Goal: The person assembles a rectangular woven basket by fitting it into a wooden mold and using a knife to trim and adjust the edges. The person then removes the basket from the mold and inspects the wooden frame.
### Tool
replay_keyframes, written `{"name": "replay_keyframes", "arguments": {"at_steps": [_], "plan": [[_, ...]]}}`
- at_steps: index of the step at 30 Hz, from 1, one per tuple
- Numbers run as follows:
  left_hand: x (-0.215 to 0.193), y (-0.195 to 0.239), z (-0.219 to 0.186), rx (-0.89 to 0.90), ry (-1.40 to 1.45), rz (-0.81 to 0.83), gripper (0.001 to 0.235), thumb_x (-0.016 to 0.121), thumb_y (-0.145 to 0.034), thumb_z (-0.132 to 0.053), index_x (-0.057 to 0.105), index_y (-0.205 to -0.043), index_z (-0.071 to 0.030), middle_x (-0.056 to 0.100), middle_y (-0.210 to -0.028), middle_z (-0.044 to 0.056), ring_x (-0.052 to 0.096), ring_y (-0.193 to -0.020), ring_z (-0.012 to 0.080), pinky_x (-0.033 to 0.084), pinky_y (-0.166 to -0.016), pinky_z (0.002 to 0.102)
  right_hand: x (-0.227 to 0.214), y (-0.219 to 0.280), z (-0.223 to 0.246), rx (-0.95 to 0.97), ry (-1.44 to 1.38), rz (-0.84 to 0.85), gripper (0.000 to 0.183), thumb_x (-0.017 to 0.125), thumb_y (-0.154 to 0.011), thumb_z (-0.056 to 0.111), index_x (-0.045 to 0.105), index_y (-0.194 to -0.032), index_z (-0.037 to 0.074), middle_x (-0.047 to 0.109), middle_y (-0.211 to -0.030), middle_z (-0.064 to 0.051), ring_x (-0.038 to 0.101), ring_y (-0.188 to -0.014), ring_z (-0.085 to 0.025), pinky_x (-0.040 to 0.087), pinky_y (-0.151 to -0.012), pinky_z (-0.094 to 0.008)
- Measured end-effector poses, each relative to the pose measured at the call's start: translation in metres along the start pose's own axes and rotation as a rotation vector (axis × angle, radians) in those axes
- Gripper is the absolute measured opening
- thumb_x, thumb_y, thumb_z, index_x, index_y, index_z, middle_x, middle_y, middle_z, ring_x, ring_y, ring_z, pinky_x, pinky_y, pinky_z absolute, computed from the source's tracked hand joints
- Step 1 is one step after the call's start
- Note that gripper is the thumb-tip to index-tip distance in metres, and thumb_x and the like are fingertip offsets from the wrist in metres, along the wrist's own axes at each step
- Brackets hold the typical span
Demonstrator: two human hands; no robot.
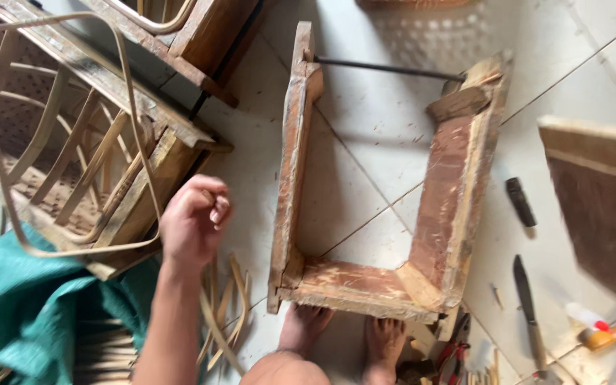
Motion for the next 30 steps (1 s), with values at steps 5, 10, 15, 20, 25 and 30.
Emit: {"name": "replay_keyframes", "arguments": {"at_steps": [5, 10, 15, 20, 25, 30], "plan": [[0.015, 0.009, 0.003, 0.415, -1.456, -0.296, 0.053, 0.065, -0.097, -0.019, 0.056, -0.145, 0.001, 0.046, -0.152, 0.026, 0.042, -0.142, 0.038, 0.033, -0.117, 0.047, 0.023, -0.073, 0.11, -0.328, 0.12, 0.11, 0.03, 0.081, -0.1, 0.013, 0.07, -0.124, -0.002, 0.073, -0.102, -0.013, 0.068, -0.083, -0.019, 0.055, -0.075, -0.031], [0.061, -0.047, 0.023, 0.504, -1.144, -0.208, 0.061, 0.066, -0.102, -0.026, 0.046, -0.154, -0.001, 0.045, -0.162, 0.021, 0.042, -0.153, 0.033, 0.032, -0.127, 0.041, 0.089, -0.133, 0.201, -0.653, 0.426, 0.258, 0.029, 0.081, -0.099, 0.01, 0.071, -0.123, -0.001, 0.073, -0.102, -0.015, 0.069, -0.082, -0.021, 0.056, -0.074, -0.034], [0.097, -0.144, 0.039, 0.522, -1.113, -0.015, 0.089, 0.078, -0.091, -0.021, 0.025, -0.16, 0.0, 0.031, -0.164, 0.026, 0.031, -0.154, 0.0378, 0.027, -0.127, 0.043, 0.15, -0.154, 0.233, -0.885, 0.582, 0.35, 0.03, 0.081, -0.097, 0.011, 0.071, -0.124, 0.002, 0.073, -0.109, -0.014, 0.069, -0.087, -0.022, 0.058, -0.076, -0.035], [0.103, -0.18, 0.064, 0.391, -1.217, 0.093, 0.105, 0.074, -0.085, -0.007, 0.006, -0.164, -0.013, 0.032, -0.163, 0.023, 0.034, -0.151, 0.0395, 0.029, -0.125, 0.045, 0.183, -0.167, 0.237, -0.917, 0.805, 0.42, 0.03, 0.076, -0.094, 0.022, 0.075, -0.121, 0.007, 0.075, -0.101, -0.01, 0.07, -0.079, -0.023, 0.056, -0.073, -0.036], [0.096, -0.181, 0.078, 0.44, -1.12, 0.09, 0.106, 0.061, -0.085, 0.005, -0.001, -0.166, -0.023, 0.032, -0.168, 0.02, 0.037, -0.152, 0.0401, 0.037, -0.125, 0.045, 0.2, -0.177, 0.237, -0.771, 0.92, 0.503, 0.032, 0.077, -0.094, 0.035, 0.076, -0.119, 0.015, 0.075, -0.098, -0.006, 0.068, -0.08, -0.023, 0.055, -0.075, -0.04], [0.093, -0.182, 0.076, 0.485, -1.121, 0.097, 0.108, 0.058, -0.082, 0.008, -0.002, -0.165, -0.026, 0.031, -0.168, 0.02, 0.037, -0.152, 0.0411, 0.037, -0.124, 0.046, 0.22, -0.178, 0.23, -0.929, 0.909, 0.481, 0.032, 0.079, -0.091, 0.031, 0.076, -0.12, 0.017, 0.076, -0.1, -0.002, 0.07, -0.084, -0.021, 0.057, -0.077, -0.037]]}}
Point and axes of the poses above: each hand's wrist, its own y-axis away from the middle knuckle, its own x-axis out of the palm, z = x × y, the point moved 2 cm from there along -y, towards the middle knuckle
